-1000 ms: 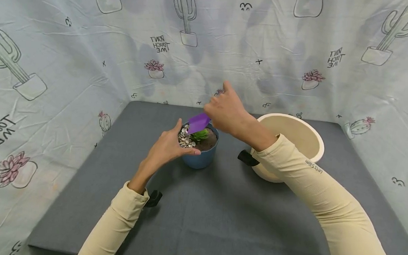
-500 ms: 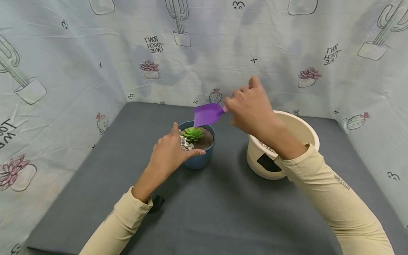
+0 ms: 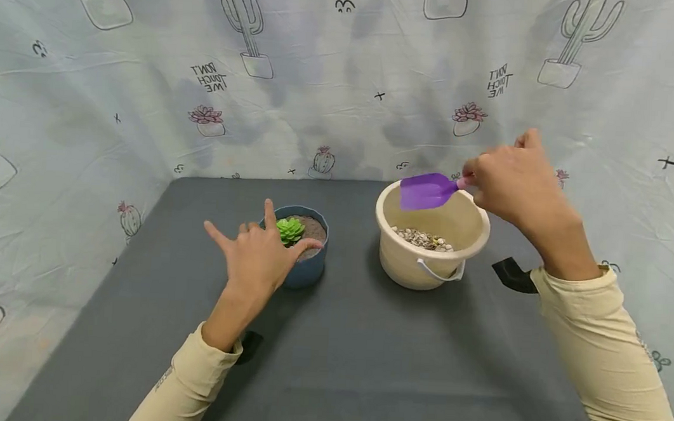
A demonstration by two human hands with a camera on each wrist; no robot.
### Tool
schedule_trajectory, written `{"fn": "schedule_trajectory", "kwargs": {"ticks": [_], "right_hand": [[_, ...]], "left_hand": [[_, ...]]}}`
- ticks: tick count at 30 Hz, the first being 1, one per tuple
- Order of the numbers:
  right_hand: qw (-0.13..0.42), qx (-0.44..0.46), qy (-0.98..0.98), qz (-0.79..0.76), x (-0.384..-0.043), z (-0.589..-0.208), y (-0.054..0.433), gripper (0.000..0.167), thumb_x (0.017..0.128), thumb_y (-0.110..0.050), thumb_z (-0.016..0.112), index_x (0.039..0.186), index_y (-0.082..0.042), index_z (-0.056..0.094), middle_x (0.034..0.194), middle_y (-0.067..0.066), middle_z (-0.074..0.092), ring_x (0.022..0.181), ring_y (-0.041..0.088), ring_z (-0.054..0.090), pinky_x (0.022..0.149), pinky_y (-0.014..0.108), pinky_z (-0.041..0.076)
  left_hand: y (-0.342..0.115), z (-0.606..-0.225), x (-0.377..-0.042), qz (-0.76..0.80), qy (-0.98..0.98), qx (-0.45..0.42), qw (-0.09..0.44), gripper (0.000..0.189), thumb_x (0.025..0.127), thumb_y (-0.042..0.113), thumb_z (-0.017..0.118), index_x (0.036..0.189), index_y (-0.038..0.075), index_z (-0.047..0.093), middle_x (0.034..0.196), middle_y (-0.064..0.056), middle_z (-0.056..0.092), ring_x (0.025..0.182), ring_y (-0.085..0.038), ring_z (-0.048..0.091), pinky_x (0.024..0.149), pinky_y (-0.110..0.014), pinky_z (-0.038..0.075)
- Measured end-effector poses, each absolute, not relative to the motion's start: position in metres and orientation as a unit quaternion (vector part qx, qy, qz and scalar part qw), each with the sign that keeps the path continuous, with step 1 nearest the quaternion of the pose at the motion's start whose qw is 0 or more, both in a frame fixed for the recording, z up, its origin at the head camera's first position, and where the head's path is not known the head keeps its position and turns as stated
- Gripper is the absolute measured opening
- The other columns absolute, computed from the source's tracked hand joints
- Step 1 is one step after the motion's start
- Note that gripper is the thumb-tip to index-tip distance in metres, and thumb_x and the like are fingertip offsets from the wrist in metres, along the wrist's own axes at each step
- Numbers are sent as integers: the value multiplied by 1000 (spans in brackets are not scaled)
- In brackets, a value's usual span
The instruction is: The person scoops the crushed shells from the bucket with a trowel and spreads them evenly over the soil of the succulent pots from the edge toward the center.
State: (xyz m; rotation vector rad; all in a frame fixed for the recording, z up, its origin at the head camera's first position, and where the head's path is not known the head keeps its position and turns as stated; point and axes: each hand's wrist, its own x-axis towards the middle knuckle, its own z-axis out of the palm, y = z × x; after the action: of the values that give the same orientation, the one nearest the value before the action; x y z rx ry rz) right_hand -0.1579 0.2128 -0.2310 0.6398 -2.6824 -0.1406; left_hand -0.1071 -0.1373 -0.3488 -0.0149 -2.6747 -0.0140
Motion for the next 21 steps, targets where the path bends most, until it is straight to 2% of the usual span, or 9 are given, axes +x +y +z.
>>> {"fn": "schedule_trajectory", "kwargs": {"ticks": [1, 3, 4, 7, 9, 12, 17, 21], "right_hand": [[186, 224, -955, -60, -159, -234, 218, 15, 87, -14, 78, 73, -15, 75, 60, 3, 66, 58, 25, 59, 86, 56, 33], [193, 224, -951, -89, -165, -245, 223, 18, 81, -8, 78, 66, -13, 69, 60, 6, 65, 59, 27, 58, 85, 54, 35], [199, 228, -947, -108, -168, -251, 223, 21, 79, -6, 77, 63, -13, 65, 60, 7, 64, 59, 28, 57, 85, 53, 36], [224, 247, -926, -174, -179, -272, 217, 27, 77, 3, 72, 57, -12, 59, 61, 11, 63, 59, 29, 54, 82, 49, 37], [239, 261, -908, -222, -185, -285, 211, 30, 81, 4, 71, 58, -11, 60, 64, 12, 64, 60, 29, 53, 82, 46, 36], [252, 284, -884, -272, -191, -299, 203, 30, 86, 1, 74, 61, -11, 64, 67, 12, 66, 63, 27, 55, 84, 45, 37], [261, 315, -860, -306, -197, -311, 200, 27, 86, -3, 78, 63, -14, 67, 72, 9, 71, 66, 27, 57, 86, 44, 37], [255, 334, -842, -337, -200, -319, 206, 33, 89, -7, 78, 61, -17, 64, 72, 6, 71, 66, 26, 56, 84, 41, 35]], "left_hand": [[-135, -344, -110, -28, -974, -21, 224, 116, 79, 87, 60, 159, 4, 45, 108, -25, 75, 105, -42, 72, 113, -81, 31], [-125, -334, -117, -64, -975, -80, 195, 104, 89, 79, 59, 161, 6, 41, 138, -25, 66, 131, -41, 63, 118, -78, 31], [-117, -331, -122, -89, -974, -115, 175, 99, 92, 75, 59, 162, 7, 40, 150, -24, 59, 138, -41, 59, 119, -74, 33], [-90, -326, -134, -165, -961, -199, 94, 91, 97, 67, 58, 164, 10, 35, 163, -22, 44, 146, -42, 51, 120, -63, 41], [-71, -330, -140, -195, -951, -234, 47, 91, 98, 66, 59, 165, 9, 33, 167, -23, 38, 147, -44, 49, 117, -59, 46], [-51, -339, -142, -211, -945, -251, 19, 91, 98, 63, 62, 163, 5, 35, 167, -25, 35, 143, -45, 53, 111, -56, 52], [-35, -347, -140, -232, -940, -244, 55, 85, 96, 56, 69, 155, -1, 47, 162, -25, 45, 132, -43, 64, 104, -51, 58], [-28, -347, -140, -250, -928, -265, 73, 83, 94, 53, 72, 151, -3, 52, 162, -26, 44, 123, -42, 69, 100, -49, 60]]}}
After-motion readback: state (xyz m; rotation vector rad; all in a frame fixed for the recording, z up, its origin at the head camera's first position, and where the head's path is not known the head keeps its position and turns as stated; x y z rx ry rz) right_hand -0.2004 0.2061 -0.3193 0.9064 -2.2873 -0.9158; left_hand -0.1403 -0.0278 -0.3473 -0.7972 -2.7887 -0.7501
